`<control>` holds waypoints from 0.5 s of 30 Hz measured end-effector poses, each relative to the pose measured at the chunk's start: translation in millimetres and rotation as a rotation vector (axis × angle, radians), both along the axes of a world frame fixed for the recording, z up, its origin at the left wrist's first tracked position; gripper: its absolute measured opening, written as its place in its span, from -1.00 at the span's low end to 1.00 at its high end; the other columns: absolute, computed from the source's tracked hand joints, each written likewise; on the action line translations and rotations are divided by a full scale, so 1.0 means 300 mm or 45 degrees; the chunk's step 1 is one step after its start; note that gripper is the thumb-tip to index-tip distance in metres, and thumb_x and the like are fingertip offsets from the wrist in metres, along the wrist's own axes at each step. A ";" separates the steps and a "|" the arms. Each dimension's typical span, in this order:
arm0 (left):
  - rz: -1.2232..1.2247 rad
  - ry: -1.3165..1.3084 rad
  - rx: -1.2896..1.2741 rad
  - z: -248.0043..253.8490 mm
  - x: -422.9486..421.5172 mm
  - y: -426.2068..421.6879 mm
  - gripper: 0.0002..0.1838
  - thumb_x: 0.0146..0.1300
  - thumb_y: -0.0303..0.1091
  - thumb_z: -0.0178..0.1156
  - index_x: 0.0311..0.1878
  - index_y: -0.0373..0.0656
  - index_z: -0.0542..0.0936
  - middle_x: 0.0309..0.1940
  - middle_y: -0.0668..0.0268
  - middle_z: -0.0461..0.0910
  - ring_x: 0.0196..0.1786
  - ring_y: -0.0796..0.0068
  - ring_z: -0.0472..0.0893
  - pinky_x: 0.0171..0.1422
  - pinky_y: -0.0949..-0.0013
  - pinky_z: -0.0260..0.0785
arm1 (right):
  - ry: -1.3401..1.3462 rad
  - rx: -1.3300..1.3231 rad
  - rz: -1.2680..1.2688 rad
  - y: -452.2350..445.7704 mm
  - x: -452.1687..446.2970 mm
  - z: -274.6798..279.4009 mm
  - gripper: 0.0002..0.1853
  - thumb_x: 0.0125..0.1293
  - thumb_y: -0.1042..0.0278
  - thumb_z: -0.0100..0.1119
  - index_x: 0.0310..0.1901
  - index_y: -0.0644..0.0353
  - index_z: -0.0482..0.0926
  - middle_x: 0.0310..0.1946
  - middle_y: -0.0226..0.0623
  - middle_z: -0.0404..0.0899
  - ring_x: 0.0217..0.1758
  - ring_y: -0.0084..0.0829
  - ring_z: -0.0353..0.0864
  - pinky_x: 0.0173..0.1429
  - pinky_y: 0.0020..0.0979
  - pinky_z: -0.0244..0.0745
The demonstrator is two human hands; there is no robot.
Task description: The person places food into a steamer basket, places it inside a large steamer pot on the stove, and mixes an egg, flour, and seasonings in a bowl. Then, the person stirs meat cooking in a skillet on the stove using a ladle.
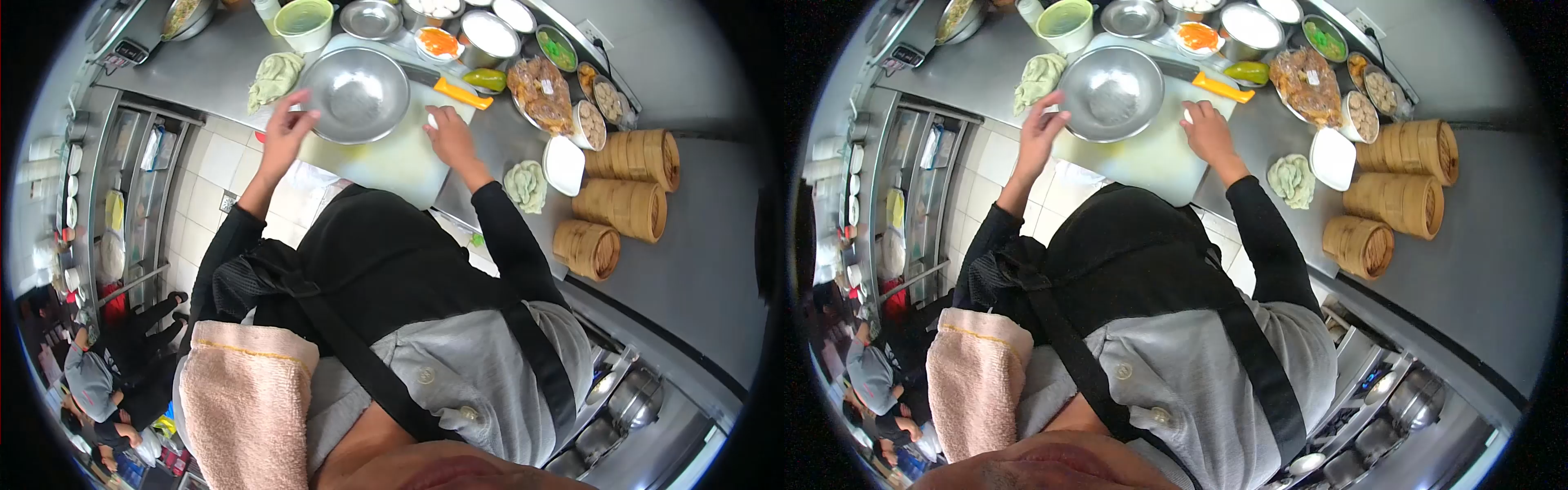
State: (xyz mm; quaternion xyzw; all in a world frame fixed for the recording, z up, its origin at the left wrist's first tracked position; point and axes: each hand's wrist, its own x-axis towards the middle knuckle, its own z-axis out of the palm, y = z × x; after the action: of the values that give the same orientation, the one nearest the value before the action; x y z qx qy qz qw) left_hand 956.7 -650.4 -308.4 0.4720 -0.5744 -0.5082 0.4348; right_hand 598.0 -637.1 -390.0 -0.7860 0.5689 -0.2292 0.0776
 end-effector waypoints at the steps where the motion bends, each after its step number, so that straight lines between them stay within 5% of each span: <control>1: -0.117 -0.012 -0.008 -0.001 -0.011 -0.021 -0.44 0.33 -0.28 0.34 0.35 -0.17 0.45 0.27 0.17 0.44 0.00 0.43 0.61 0.07 0.41 0.47 | -0.168 -0.022 0.050 -0.036 0.007 0.037 -0.46 0.35 0.15 0.29 0.32 0.04 0.43 0.00 -0.17 0.54 -0.05 -0.14 0.59 -0.03 -0.23 0.51; 2: -0.259 -0.081 -0.147 0.012 -0.033 -0.043 -0.43 0.31 -0.27 0.36 0.35 -0.14 0.47 0.28 0.17 0.43 0.02 0.43 0.61 0.08 0.39 0.48 | -0.337 -0.038 0.103 -0.069 0.023 0.085 -0.46 0.34 0.14 0.30 0.31 0.02 0.44 -0.01 -0.22 0.55 -0.06 -0.20 0.60 -0.05 -0.27 0.51; 5: -0.578 -0.308 -0.524 0.104 -0.135 -0.111 -0.39 0.25 -0.27 0.39 0.39 -0.01 0.49 0.28 0.18 0.40 0.07 0.41 0.60 0.11 0.33 0.50 | -0.866 0.918 0.207 -0.190 0.137 0.374 -0.39 0.35 0.13 0.32 0.37 0.05 0.35 -0.07 -0.35 0.56 -0.14 -0.41 0.59 -0.08 -0.40 0.49; 8: -0.622 -0.274 -0.575 0.148 -0.164 -0.190 -0.43 0.26 -0.36 0.35 0.36 0.00 0.53 0.20 0.24 0.48 0.03 0.46 0.58 0.11 0.37 0.46 | -1.170 1.473 0.433 -0.299 0.246 0.451 -0.32 0.34 0.15 0.36 0.38 0.13 0.26 -0.08 -0.39 0.53 -0.20 -0.55 0.55 -0.10 -0.52 0.46; 11: -0.523 -0.252 -0.409 0.096 -0.105 -0.265 -0.48 0.23 -0.36 0.35 0.29 -0.06 0.59 0.09 0.27 0.56 -0.07 0.49 0.60 0.04 0.39 0.49 | -1.338 1.426 0.409 -0.347 0.319 0.415 -0.31 0.29 0.26 0.40 0.32 0.21 0.22 -0.08 -0.29 0.56 -0.20 -0.54 0.59 -0.07 -0.51 0.50; 15: -0.325 -0.219 -0.225 -0.008 -0.056 -0.255 -0.52 0.26 -0.49 0.30 0.27 -0.25 0.57 0.07 0.25 0.62 -0.06 0.55 0.63 0.05 0.43 0.51 | -1.234 0.956 0.493 -0.347 0.381 0.283 -0.60 0.29 0.52 0.32 0.11 0.24 0.40 -0.03 -0.23 0.60 -0.03 -0.49 0.65 0.00 -0.47 0.59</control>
State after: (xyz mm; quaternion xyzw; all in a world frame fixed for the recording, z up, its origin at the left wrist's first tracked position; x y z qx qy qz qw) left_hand 940.0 -727.0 -310.7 0.3970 -0.7071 -0.4646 0.3557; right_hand 712.1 -741.1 -305.1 -0.6009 0.3588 -0.3255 0.6358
